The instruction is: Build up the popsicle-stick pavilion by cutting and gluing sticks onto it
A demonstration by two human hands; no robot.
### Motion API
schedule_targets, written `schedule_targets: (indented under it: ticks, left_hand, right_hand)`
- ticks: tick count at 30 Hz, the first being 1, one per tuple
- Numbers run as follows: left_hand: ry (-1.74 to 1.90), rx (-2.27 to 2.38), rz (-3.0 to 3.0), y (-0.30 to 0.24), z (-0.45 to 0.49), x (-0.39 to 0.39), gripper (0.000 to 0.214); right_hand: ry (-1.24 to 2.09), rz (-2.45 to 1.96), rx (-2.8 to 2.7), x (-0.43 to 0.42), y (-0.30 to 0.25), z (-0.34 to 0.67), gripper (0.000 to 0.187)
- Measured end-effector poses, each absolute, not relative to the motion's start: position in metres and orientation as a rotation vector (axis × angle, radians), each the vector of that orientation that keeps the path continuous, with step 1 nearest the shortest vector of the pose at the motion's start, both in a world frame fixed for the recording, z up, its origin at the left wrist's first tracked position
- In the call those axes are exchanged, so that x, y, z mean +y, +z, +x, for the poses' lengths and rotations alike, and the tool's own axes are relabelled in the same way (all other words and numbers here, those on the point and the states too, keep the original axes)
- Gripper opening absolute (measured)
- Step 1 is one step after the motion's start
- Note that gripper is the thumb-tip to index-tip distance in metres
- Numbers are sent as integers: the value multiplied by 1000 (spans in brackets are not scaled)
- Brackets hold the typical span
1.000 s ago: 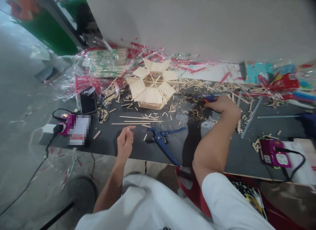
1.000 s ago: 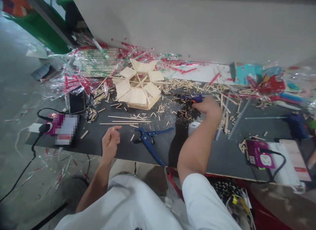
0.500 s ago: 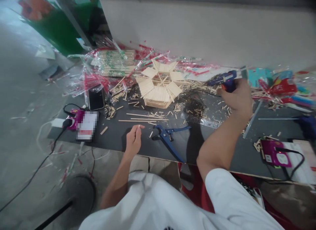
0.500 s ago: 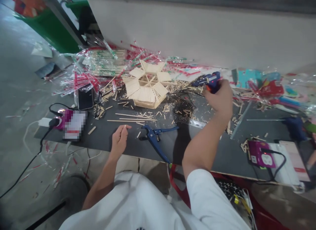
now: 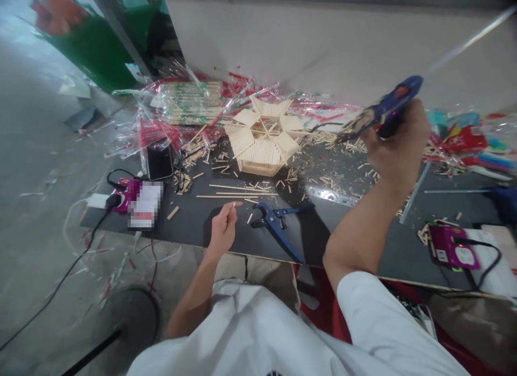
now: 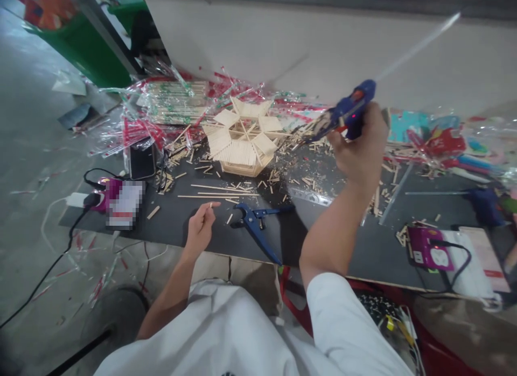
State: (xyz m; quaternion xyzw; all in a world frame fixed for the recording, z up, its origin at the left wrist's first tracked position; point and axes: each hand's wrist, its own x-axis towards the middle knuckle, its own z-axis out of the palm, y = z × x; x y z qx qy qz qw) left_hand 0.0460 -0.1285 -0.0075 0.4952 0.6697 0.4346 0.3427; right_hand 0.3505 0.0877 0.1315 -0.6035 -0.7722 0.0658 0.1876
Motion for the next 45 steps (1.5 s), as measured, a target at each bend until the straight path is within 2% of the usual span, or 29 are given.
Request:
schedule_targets:
  ticks: [3,6,12,25,45]
  left_hand:
    - [1115,1773,1273,-8,47,-129,48]
    - [1075,1797,1285,-8,47,-129,46]
    - [1026,1847,1245,-7,49,-128,43]
    - [984,1891,1298,-6,49,-127,41]
    - [1048,1862,1358,-8,48,-127,37]
  right_hand:
    - [169,-1620,-1994,86,141,332,42]
    - [204,-1605,-2021,94,138,318,36]
    - [215,-1546,-2098,113,119,312,33]
    - [262,-1450,-2344,117,121,301,26]
    - [151,-1330,-2255,131,97,313,27]
